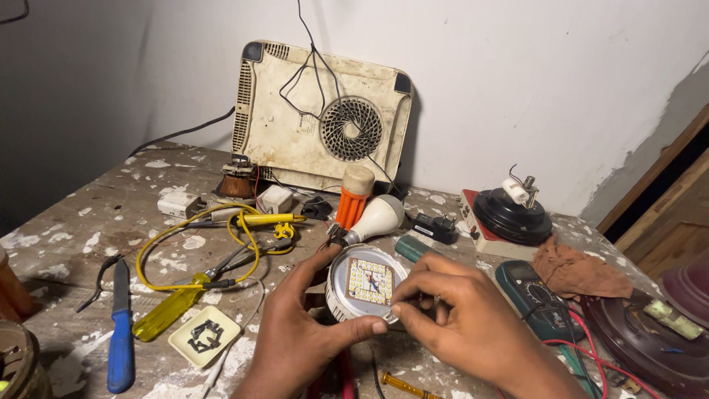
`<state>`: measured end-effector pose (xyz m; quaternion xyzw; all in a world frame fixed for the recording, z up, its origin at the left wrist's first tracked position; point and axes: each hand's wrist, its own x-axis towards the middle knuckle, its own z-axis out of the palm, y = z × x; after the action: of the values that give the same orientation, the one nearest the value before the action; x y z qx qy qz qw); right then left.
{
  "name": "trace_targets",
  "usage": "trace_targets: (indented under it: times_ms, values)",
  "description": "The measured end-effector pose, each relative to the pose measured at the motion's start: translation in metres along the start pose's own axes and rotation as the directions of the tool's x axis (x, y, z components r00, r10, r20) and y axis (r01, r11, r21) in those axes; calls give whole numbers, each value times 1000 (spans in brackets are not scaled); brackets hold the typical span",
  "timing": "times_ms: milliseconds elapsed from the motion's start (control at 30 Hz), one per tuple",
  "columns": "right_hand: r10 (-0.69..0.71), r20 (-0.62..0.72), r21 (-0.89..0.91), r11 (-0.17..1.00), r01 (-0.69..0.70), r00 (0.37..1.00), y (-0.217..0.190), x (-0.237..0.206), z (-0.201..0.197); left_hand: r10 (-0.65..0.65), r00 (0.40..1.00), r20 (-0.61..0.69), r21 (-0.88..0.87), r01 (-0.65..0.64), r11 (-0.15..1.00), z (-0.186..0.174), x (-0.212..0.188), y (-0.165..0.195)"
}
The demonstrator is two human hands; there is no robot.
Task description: The person uses a screwdriver to adjust components on the exposed LED array of a disassembled LED bulb. They wipe the bulb's exterior with a cloth, then use pliers to cut a small wire and place the cut piece into a small container. The person continues to adjust the LED array with the screwdriver.
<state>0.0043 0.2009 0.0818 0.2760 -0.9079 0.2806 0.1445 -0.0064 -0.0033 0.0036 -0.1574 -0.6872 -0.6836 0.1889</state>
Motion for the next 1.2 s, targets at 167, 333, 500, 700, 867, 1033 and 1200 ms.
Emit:
trace_targets:
  times_ms: [167,333,500,700,867,1033,1200]
  values:
    - [19,25,-69,997,-17,999,-3,-2,2,35,999,17,121,-37,992,-1,0,4]
    - [-58,17,-189,980,60,998,-3,-5,7,55,998,27,152,-59,987,-3,0,5]
    - [38,48,-156,987,-30,998,-2,-3,9,48,998,29,85,-50,995,-3,0,4]
    - [-23,35,-69,997,25,999,-1,-3,8,-14,999,51,-16,15,1000,-2,0,1]
    - [-160,-35,-164,975,152,986,-1,-5,8,-28,999,19,-19,29,999,-2,-1,-2]
    - [-28,-44,-81,996,25,999,-1,-5,9,-28,1000,11,-47,29,998,-1,0,-4]
    - [130,-43,113,986,-125,991,7,-1,14,-49,998,31,-92,51,994,-1,0,-3]
